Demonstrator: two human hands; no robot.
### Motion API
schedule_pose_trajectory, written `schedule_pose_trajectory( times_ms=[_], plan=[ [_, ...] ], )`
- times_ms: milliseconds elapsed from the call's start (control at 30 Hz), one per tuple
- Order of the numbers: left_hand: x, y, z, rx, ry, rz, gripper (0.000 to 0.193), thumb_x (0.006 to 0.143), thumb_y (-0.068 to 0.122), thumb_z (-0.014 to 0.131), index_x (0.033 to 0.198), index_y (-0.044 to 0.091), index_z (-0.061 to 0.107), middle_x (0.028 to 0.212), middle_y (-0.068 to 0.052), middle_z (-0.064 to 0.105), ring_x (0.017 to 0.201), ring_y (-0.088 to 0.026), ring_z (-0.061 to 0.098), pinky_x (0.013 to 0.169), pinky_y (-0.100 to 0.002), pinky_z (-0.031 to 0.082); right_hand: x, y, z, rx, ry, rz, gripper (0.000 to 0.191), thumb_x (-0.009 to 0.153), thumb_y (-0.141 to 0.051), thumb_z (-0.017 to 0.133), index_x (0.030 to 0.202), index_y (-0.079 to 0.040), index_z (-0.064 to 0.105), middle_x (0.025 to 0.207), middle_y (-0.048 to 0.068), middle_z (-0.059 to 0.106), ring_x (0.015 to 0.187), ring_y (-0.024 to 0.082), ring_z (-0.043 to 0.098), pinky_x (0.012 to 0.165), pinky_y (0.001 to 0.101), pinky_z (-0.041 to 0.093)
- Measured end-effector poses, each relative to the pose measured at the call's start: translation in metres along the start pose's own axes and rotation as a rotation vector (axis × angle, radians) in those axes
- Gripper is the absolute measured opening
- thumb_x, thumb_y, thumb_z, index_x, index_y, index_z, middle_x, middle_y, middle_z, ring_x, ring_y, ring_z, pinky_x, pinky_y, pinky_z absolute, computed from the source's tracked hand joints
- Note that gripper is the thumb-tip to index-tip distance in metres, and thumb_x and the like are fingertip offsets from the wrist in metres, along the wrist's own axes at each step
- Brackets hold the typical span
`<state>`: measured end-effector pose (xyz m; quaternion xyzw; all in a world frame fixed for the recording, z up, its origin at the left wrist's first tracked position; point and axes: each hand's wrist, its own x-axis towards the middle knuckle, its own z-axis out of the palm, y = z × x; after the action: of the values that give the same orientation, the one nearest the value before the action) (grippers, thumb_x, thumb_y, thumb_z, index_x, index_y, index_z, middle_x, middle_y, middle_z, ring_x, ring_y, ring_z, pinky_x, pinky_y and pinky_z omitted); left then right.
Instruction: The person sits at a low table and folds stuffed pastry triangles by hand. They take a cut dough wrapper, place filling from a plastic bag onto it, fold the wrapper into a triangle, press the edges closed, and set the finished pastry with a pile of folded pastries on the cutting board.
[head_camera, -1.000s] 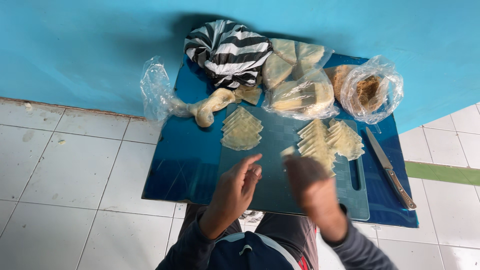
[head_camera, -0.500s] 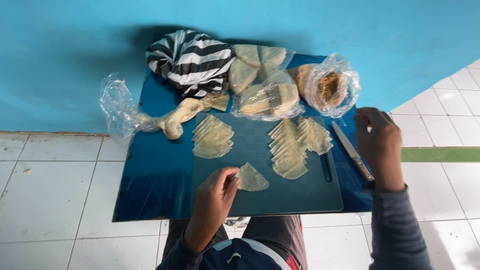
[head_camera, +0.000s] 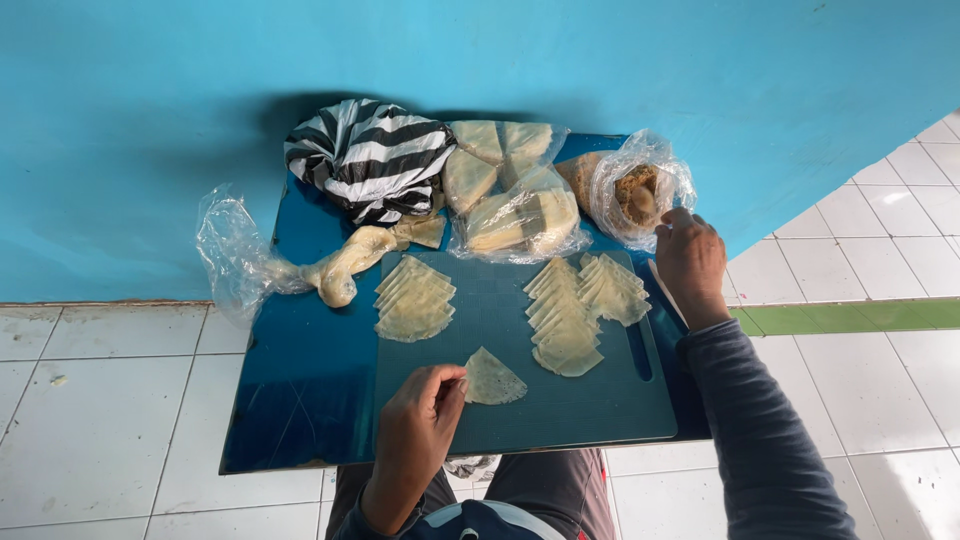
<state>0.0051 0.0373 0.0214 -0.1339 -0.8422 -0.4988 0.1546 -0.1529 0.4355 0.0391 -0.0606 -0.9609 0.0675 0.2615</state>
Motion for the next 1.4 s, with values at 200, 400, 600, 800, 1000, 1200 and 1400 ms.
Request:
schedule_pose_trajectory(
  times_ms=[200,400,600,800,1000,1200,1400],
  plan=[
    [0.000,-0.003,0.003,0.014,-0.026,-0.022,0.015,0.091,0.011,0.074,0.104,0.006,0.070,0.089,-0.008,0.074,0.070,-0.017,0.076,0.056,-0.028,0.061,0.003,-0.009,-0.001,-0.197,0.091,-0.065,0.009,0.098,-0.014,0.069,0.100,-0.006,0.067,0.095,0.012,0.070,0.094,0.033,0.069,0.084,0.0457,0.051],
    [0.000,-0.003,0.002,0.002,-0.029,-0.032,0.015,0.090,0.010,0.074,0.104,0.005,0.070,0.090,-0.008,0.074,0.071,-0.017,0.076,0.056,-0.029,0.060,-0.001,-0.008,0.002,0.051,-0.010,0.037,0.013,0.097,-0.017,0.070,0.098,-0.004,0.070,0.094,0.015,0.073,0.089,0.036,0.071,0.081,0.0469,0.052],
    [0.001,-0.001,0.001,-0.024,-0.014,-0.007,0.015,0.091,0.010,0.074,0.104,0.005,0.070,0.089,-0.008,0.073,0.071,-0.017,0.075,0.056,-0.028,0.060,0.004,0.011,-0.002,0.332,-0.049,0.169,0.017,0.096,-0.017,0.073,0.102,-0.002,0.076,0.088,0.014,0.076,0.081,0.024,0.074,0.076,0.0369,0.056],
    [0.001,0.002,-0.001,-0.015,0.039,0.020,0.014,0.091,0.008,0.074,0.104,0.005,0.071,0.091,-0.010,0.073,0.072,-0.021,0.075,0.058,-0.030,0.060,-0.005,0.019,-0.019,0.487,-0.060,0.279,0.018,0.099,-0.017,0.074,0.104,0.001,0.075,0.087,0.011,0.076,0.076,0.014,0.070,0.070,0.0295,0.053],
    [-0.003,0.005,-0.005,0.037,0.055,0.059,0.015,0.091,0.007,0.073,0.106,0.004,0.071,0.097,-0.012,0.075,0.079,-0.025,0.076,0.062,-0.031,0.061,-0.055,-0.009,-0.062,0.825,-0.224,0.240,0.017,0.103,-0.012,0.069,0.111,0.003,0.074,0.089,0.006,0.071,0.078,0.008,0.059,0.068,0.0232,0.046],
    [-0.005,0.002,-0.007,0.019,0.027,0.008,0.014,0.092,0.008,0.073,0.105,0.003,0.070,0.093,-0.012,0.075,0.076,-0.022,0.077,0.060,-0.030,0.061,-0.121,-0.074,-0.080,0.931,-0.595,0.001,0.017,0.095,-0.011,0.066,0.107,-0.002,0.074,0.082,0.004,0.077,0.073,0.009,0.070,0.061,0.0253,0.057],
    [-0.008,0.000,-0.005,0.046,0.043,0.043,0.012,0.092,0.006,0.073,0.103,0.004,0.070,0.092,-0.011,0.075,0.075,-0.020,0.077,0.057,-0.028,0.061,-0.148,-0.127,-0.085,0.591,-0.611,-0.229,0.012,0.088,-0.012,0.075,0.100,-0.009,0.077,0.078,0.002,0.076,0.063,0.012,0.065,0.069,0.0318,0.048]
  ],
)
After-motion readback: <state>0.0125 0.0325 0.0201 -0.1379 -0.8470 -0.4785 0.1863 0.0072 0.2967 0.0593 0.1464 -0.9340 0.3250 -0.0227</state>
